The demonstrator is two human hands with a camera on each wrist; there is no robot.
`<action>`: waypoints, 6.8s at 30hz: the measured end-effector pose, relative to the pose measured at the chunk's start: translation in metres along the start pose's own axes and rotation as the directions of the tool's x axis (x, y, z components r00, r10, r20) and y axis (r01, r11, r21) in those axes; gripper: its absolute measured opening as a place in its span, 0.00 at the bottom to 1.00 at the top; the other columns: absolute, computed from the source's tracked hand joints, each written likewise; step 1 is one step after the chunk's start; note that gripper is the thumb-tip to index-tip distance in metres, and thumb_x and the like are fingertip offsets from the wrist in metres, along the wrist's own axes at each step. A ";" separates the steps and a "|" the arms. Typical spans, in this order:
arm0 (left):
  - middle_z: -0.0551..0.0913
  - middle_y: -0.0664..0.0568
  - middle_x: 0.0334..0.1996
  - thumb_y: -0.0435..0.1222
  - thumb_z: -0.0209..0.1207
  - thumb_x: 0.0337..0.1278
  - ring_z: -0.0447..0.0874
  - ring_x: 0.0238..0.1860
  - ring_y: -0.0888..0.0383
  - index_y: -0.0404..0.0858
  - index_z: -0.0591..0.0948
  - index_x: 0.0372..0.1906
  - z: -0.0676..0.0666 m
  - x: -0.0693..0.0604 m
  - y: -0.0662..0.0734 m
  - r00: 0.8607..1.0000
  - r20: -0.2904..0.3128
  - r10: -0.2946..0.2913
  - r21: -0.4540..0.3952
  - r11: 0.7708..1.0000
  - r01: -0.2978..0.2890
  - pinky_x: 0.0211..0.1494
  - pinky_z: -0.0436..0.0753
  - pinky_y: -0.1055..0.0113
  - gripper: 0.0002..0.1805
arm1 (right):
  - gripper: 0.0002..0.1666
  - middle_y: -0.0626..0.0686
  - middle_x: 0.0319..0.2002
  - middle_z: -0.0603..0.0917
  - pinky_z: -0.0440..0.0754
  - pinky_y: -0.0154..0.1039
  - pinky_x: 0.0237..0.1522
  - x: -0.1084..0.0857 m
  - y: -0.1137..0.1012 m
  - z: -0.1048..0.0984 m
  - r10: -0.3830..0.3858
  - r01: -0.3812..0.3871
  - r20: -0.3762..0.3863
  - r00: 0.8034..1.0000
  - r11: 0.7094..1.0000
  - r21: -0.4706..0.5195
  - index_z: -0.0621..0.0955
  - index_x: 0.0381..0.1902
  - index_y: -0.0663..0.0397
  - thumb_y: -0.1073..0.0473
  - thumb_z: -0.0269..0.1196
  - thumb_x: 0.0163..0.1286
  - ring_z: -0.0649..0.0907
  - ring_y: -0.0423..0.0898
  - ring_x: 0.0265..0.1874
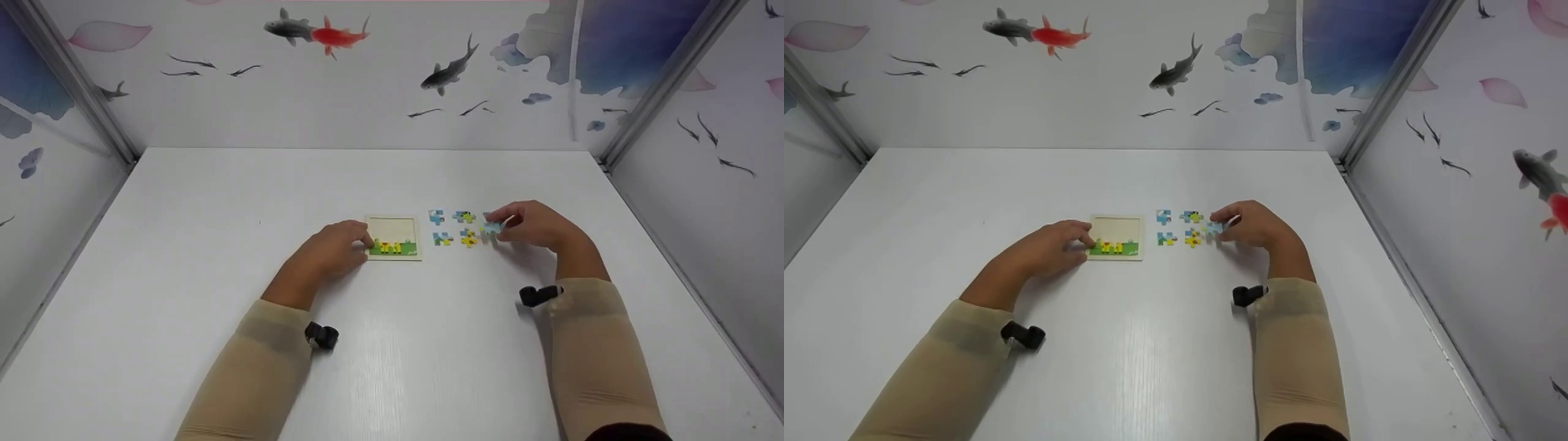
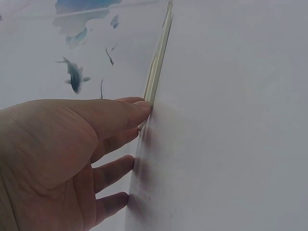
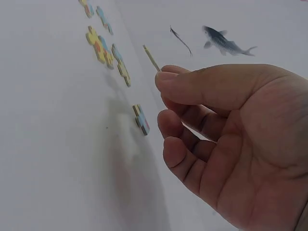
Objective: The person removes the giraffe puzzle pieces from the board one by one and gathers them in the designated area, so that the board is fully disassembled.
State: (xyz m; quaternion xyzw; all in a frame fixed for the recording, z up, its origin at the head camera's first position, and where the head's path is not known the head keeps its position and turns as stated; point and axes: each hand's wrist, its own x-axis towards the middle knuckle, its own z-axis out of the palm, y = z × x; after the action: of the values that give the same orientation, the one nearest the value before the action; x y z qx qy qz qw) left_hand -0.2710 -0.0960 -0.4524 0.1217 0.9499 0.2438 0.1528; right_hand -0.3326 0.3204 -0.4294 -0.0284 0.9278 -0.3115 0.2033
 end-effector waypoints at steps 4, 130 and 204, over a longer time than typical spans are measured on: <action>0.67 0.56 0.83 0.40 0.61 0.76 0.55 0.88 0.50 0.49 0.84 0.66 0.001 -0.001 0.001 1.000 0.000 -0.017 -0.002 1.000 0.017 0.90 0.57 0.46 0.19 | 0.26 0.54 0.65 0.80 0.76 0.45 0.58 0.002 0.011 -0.001 0.013 -0.013 0.022 1.000 1.000 -0.012 0.86 0.64 0.33 0.55 0.74 0.69 0.75 0.55 0.62; 0.70 0.49 0.81 0.41 0.61 0.76 0.63 0.85 0.47 0.42 0.75 0.76 -0.003 0.000 -0.006 0.998 -0.011 0.067 0.036 0.997 -0.066 0.88 0.63 0.47 0.29 | 0.28 0.49 0.51 0.86 0.86 0.48 0.62 0.026 -0.159 0.142 -0.250 0.265 0.137 0.958 0.959 -0.102 0.85 0.64 0.44 0.63 0.74 0.66 0.83 0.49 0.53; 0.66 0.52 0.84 0.43 0.60 0.77 0.57 0.87 0.49 0.45 0.73 0.79 -0.001 0.003 -0.004 1.000 0.022 0.018 0.044 0.999 -0.018 0.90 0.58 0.47 0.30 | 0.25 0.48 0.50 0.88 0.87 0.45 0.53 0.006 -0.140 0.088 -0.263 0.292 0.199 0.944 0.947 -0.135 0.87 0.63 0.42 0.58 0.75 0.68 0.87 0.49 0.52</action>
State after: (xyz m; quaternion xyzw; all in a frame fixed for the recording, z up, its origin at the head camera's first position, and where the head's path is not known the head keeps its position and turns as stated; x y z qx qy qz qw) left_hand -0.2744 -0.0990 -0.4538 0.1362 0.9523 0.2229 0.1581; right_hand -0.3140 0.1570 -0.4122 -0.2032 0.9148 -0.2568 0.2364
